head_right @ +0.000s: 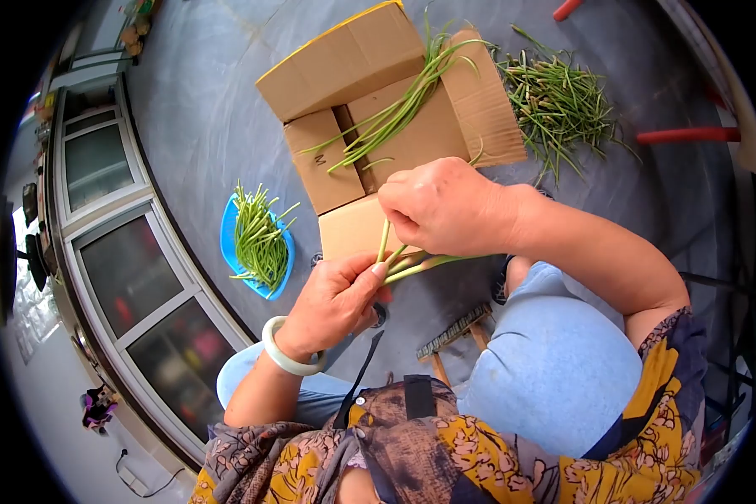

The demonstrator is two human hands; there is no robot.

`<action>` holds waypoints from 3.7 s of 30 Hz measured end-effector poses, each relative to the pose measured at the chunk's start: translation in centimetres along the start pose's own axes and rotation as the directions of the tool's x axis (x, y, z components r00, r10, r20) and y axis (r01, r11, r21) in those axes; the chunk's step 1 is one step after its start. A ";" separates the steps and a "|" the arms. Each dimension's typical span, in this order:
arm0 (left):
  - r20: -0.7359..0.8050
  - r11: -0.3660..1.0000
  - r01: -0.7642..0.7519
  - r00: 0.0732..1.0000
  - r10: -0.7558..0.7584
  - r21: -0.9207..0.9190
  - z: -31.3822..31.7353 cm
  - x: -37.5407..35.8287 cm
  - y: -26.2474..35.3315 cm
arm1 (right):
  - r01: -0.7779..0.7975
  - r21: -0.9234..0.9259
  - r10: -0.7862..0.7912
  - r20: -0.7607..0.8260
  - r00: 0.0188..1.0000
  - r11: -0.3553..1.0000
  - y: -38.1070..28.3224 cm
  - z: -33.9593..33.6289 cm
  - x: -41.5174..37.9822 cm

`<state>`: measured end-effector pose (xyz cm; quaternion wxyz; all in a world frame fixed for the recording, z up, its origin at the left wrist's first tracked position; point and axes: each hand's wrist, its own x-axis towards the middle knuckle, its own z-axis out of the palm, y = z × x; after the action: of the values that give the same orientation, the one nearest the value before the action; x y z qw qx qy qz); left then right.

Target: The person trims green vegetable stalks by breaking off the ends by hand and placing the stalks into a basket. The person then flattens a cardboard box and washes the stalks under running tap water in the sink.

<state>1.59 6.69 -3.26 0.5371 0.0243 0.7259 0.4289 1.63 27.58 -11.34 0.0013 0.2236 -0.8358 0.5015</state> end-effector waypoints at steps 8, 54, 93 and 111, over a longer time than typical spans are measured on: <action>-0.085 0.988 0.051 0.994 -0.064 -0.145 -0.5 0.8 -0.5 | -0.415 0.326 0.417 0.066 0.906 0.850 1.7 -3.7 0.9; -0.008 0.939 0.106 0.993 -0.115 -0.327 -0.2 2.5 -1.5 | -0.159 -0.096 0.167 0.071 0.983 0.982 1.7 0.9 -1.4; -0.200 0.942 -0.007 0.978 -0.064 -0.337 1.8 3.3 -2.8 | -0.333 0.071 0.331 0.033 0.943 0.940 3.7 2.4 -1.9; -0.249 0.963 -0.015 0.967 -0.055 -0.270 0.4 3.9 -3.2 | -0.499 0.433 0.211 0.559 0.802 0.751 2.8 -0.3 -2.4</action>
<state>1.63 6.89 -8.29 0.4423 -0.1115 0.7238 0.5178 2.72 29.85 -14.07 -0.3682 0.1610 -0.6518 0.6431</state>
